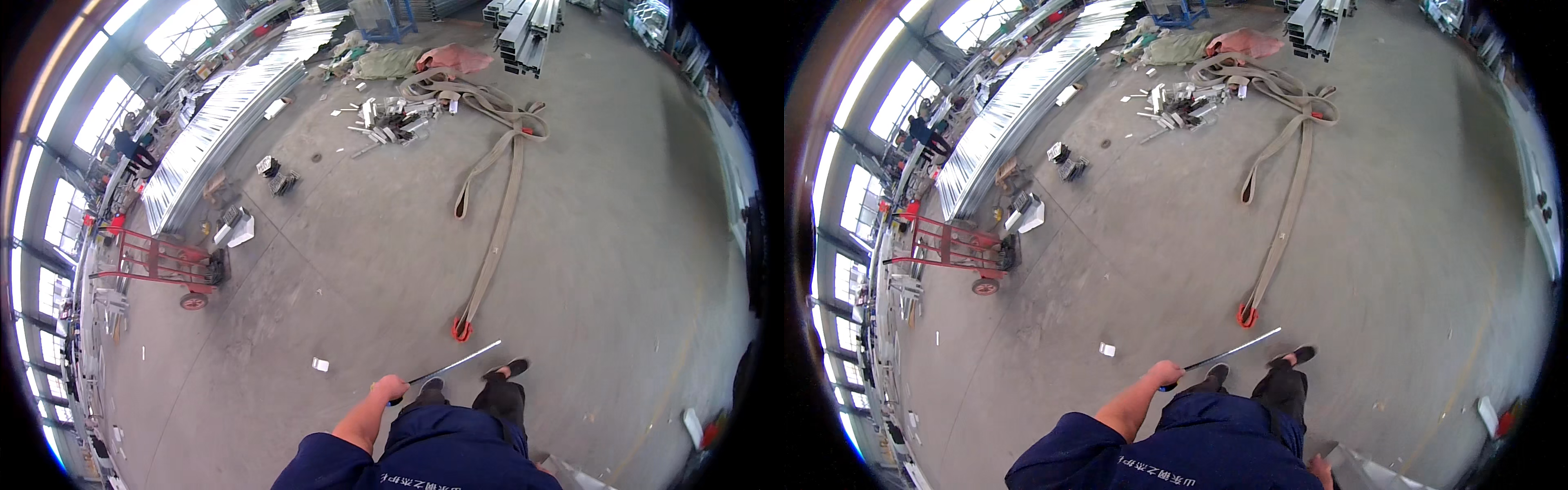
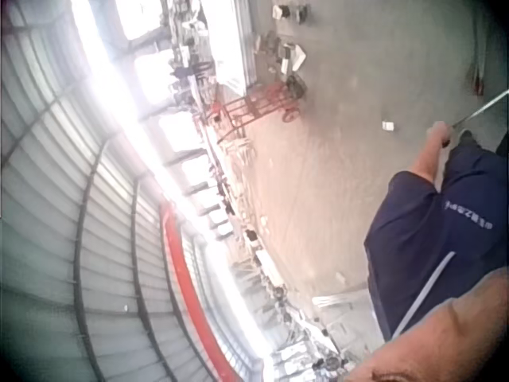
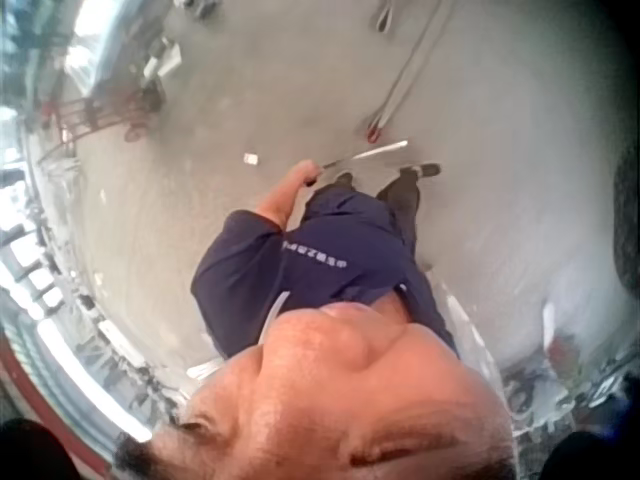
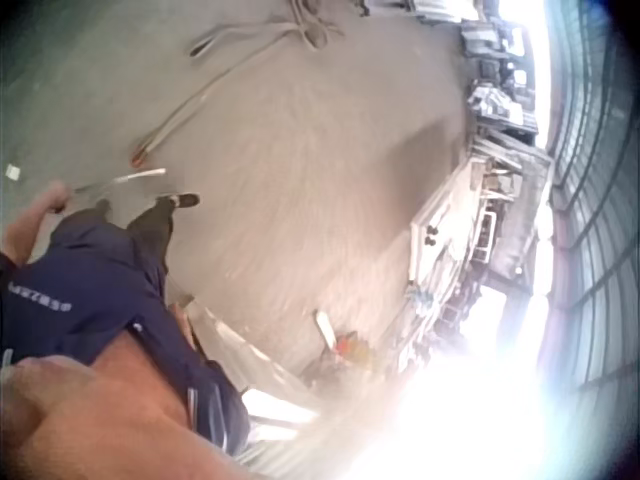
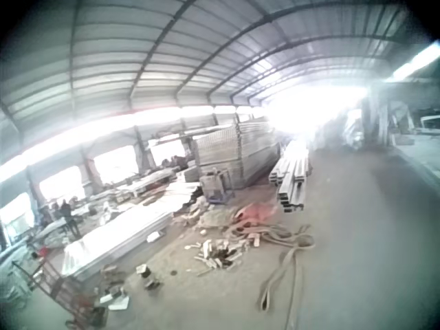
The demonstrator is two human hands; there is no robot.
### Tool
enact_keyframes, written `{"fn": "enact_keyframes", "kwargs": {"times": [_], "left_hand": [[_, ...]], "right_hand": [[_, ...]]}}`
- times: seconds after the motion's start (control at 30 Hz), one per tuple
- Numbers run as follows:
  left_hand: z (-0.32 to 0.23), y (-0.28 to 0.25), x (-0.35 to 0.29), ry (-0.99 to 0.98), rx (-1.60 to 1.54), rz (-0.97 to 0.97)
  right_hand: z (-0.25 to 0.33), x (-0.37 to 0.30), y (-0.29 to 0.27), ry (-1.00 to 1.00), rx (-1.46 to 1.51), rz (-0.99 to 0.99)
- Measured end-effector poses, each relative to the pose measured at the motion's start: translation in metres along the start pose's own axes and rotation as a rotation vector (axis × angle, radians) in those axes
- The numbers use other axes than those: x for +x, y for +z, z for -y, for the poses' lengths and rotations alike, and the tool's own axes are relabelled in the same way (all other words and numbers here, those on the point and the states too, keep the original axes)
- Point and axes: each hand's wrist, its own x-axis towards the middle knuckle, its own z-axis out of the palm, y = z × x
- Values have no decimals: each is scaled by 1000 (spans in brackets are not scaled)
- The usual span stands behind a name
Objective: The person uses a tape measure to measure the length of several large metal sheets on the floor. They then walk through the workshop and pick up a metal frame from a pile of scrap materials.
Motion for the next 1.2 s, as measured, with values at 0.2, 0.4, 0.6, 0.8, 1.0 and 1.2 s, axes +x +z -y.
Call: {"fn": "enact_keyframes", "kwargs": {"times": [0.2, 0.4, 0.6, 0.8, 1.0, 1.2], "left_hand": [[-149, -27, 111, -125, -137, -43], [-369, -95, 191, -10, -229, -140], [-558, -195, 319, 135, -163, -113], [-712, -231, 442, 3, -335, 37], [-895, -368, 571, 241, -4, -80], [-1018, -484, 682, 531, 650, -183]], "right_hand": [[53, 233, -135, 283, 543, 222], [131, 499, -389, 218, 681, 12], [141, 755, -569, -110, 355, -401], [96, 853, -728, 130, 475, -34], [92, 890, -782, 296, 292, 198], [110, 1115, -819, -396, -443, 309]]}}
